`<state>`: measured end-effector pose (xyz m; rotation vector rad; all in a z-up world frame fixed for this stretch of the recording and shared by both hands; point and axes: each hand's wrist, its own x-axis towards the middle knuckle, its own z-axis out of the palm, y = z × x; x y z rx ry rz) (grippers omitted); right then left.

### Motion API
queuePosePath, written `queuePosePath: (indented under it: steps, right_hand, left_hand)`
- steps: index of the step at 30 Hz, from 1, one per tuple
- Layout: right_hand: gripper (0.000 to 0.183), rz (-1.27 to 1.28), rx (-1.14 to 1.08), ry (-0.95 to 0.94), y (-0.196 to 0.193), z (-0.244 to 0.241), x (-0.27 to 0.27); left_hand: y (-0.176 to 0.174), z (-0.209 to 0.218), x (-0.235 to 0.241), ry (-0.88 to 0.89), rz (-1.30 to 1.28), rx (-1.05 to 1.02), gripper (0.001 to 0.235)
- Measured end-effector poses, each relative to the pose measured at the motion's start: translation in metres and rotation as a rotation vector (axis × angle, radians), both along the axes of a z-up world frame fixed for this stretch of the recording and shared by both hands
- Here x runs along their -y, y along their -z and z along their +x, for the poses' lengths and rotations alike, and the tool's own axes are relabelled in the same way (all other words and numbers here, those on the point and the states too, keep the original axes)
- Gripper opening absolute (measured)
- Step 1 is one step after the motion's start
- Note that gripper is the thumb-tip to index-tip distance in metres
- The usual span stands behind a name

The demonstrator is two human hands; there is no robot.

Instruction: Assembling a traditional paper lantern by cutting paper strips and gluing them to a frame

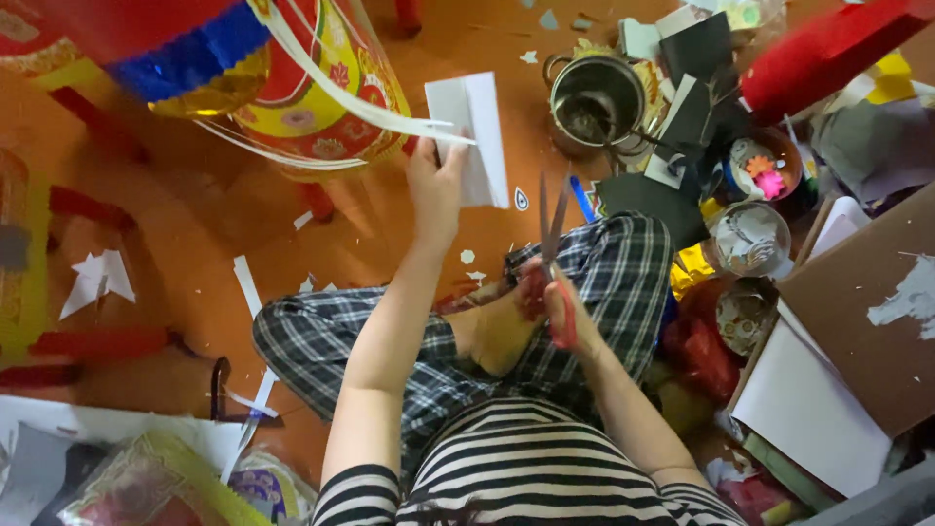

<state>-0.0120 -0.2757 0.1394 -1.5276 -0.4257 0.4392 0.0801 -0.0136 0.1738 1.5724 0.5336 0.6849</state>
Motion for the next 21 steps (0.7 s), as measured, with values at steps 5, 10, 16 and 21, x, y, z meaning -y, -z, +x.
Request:
queuePosePath:
  steps: [5, 10, 16, 21]
  right_hand:
    - [0.049, 0.093, -0.166, -0.247, 0.020, -0.010, -0.015]
    - [0.052, -0.051, -0.032, -0.177, 0.034, -0.003, -0.021]
    - [0.045, -0.130, -0.019, -0.157, 0.038, -0.009, -0.016]
    - [0.033, -0.145, -0.009, -0.175, 0.055, -0.011, -0.010]
  left_hand:
    - [-0.014, 0.002, 0.015, 0.027, -0.174, 0.066, 0.026]
    - [-0.017, -0.006, 0.023, 0.006, -0.122, -0.011, 0.022]
    - [-0.017, 0.001, 0.007, -0.146, -0.045, -0.078, 0.029]
    - [0.000, 0.004, 0.013, -0.095, -0.161, -0.136, 0.059]
